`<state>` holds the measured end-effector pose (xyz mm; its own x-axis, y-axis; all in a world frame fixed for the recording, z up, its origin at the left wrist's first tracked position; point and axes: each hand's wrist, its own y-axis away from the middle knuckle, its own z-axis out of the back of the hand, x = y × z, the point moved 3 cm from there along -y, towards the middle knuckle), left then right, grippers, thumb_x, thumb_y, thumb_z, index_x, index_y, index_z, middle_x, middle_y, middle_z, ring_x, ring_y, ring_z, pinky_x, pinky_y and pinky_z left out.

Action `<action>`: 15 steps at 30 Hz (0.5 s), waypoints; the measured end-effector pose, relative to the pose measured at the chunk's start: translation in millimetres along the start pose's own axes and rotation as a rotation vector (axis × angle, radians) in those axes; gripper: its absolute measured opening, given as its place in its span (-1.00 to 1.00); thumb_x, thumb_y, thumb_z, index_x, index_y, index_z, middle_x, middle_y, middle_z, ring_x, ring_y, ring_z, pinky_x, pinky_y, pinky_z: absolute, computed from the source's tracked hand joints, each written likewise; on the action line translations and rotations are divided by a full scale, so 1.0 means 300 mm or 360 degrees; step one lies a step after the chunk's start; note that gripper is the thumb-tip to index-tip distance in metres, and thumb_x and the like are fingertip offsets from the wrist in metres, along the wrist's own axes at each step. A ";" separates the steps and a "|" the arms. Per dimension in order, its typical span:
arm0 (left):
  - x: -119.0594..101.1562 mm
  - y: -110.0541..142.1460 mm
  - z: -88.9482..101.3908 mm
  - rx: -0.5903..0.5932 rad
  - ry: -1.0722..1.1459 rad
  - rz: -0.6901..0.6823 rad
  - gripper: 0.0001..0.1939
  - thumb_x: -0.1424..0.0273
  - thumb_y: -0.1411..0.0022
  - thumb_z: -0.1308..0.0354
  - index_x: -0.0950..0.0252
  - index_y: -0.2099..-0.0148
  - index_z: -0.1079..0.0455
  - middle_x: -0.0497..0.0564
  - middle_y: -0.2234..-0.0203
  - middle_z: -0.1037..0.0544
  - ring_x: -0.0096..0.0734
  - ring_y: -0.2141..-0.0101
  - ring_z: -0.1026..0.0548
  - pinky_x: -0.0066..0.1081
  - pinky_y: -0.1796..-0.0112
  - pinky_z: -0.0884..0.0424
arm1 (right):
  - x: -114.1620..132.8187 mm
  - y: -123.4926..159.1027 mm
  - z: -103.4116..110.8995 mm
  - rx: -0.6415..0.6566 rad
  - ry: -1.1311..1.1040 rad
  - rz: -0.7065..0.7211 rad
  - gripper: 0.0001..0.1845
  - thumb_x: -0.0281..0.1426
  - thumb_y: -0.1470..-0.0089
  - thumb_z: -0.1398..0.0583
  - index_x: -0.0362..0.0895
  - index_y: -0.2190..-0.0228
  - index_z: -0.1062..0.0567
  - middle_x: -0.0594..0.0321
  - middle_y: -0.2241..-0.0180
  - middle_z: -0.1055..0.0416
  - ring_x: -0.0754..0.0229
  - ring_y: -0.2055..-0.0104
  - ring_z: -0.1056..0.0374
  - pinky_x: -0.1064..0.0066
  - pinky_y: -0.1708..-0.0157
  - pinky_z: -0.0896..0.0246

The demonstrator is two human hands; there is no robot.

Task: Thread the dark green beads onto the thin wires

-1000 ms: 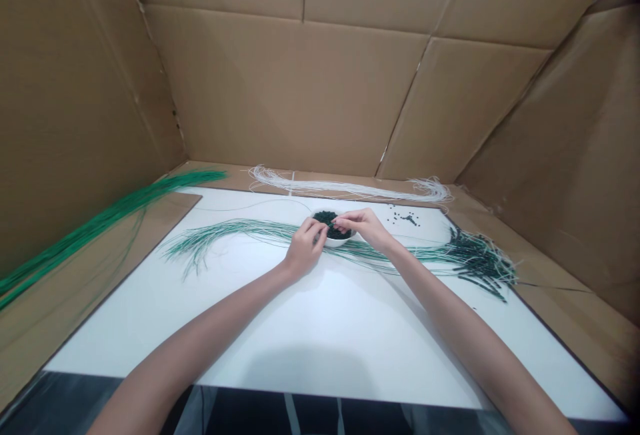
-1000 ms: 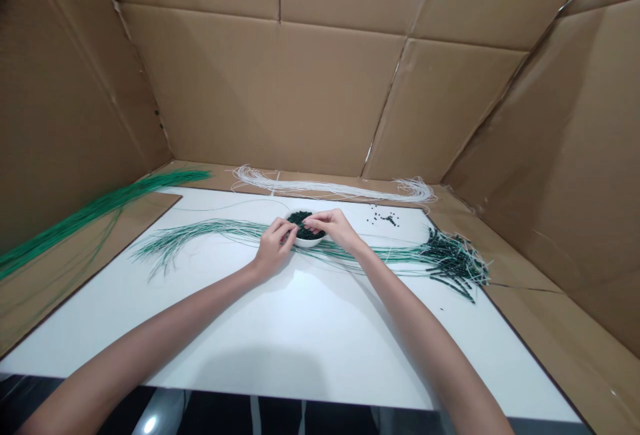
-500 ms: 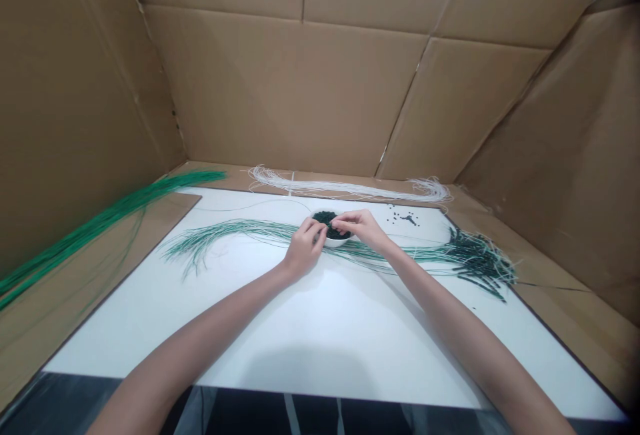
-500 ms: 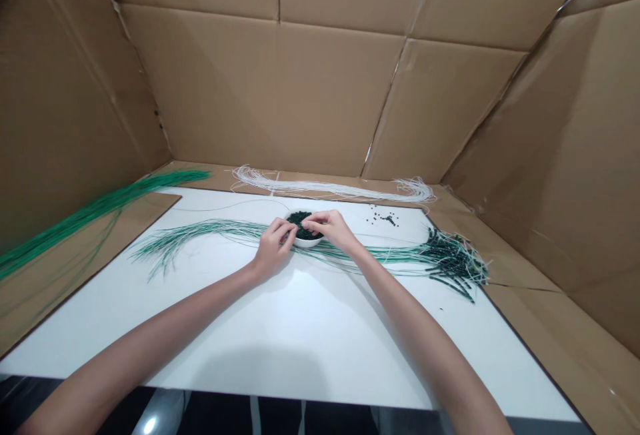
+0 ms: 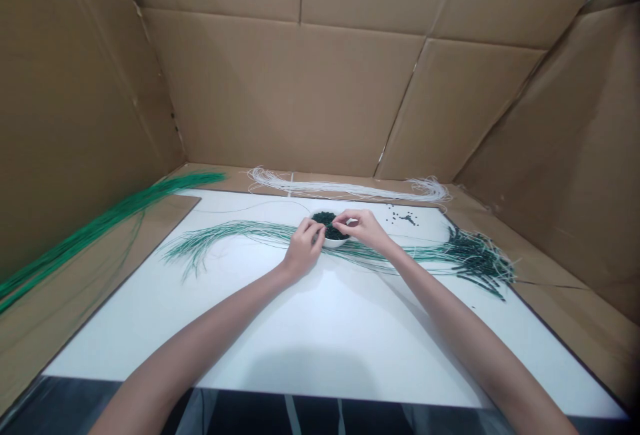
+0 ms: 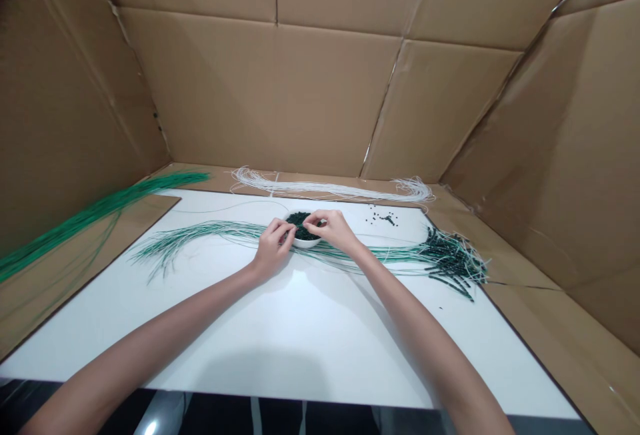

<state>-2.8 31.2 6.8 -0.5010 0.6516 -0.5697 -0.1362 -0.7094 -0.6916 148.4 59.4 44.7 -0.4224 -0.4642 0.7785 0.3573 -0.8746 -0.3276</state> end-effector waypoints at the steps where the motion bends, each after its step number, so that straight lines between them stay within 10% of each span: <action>1: 0.001 0.000 0.000 -0.0002 -0.0002 0.0007 -0.83 0.41 -0.18 0.09 0.30 0.30 -0.32 0.00 0.40 -0.32 -0.53 0.40 -0.33 -0.52 0.36 -0.29 | 0.004 0.000 0.001 0.0012 0.0047 0.0032 -0.75 -0.29 0.13 -0.14 -0.21 0.49 -0.51 0.18 0.47 -0.41 0.27 0.47 -0.28 0.46 0.46 -0.22; 15: 0.001 -0.003 0.012 -0.0002 0.0023 0.0067 -0.83 0.47 -0.19 0.12 0.29 0.24 -0.28 -0.02 0.39 -0.32 -0.54 0.42 -0.32 -0.51 0.34 -0.26 | 0.015 -0.004 -0.006 0.0051 0.0381 0.0195 -0.87 -0.44 0.15 -0.12 -0.20 0.54 -0.47 0.26 0.55 -0.39 0.34 0.51 -0.25 0.55 0.51 -0.16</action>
<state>-6.0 31.1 8.7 -0.4938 0.6249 -0.6047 -0.1141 -0.7359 -0.6674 144.5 58.3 47.6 -0.5581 -0.5895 0.5840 0.4427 -0.8068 -0.3913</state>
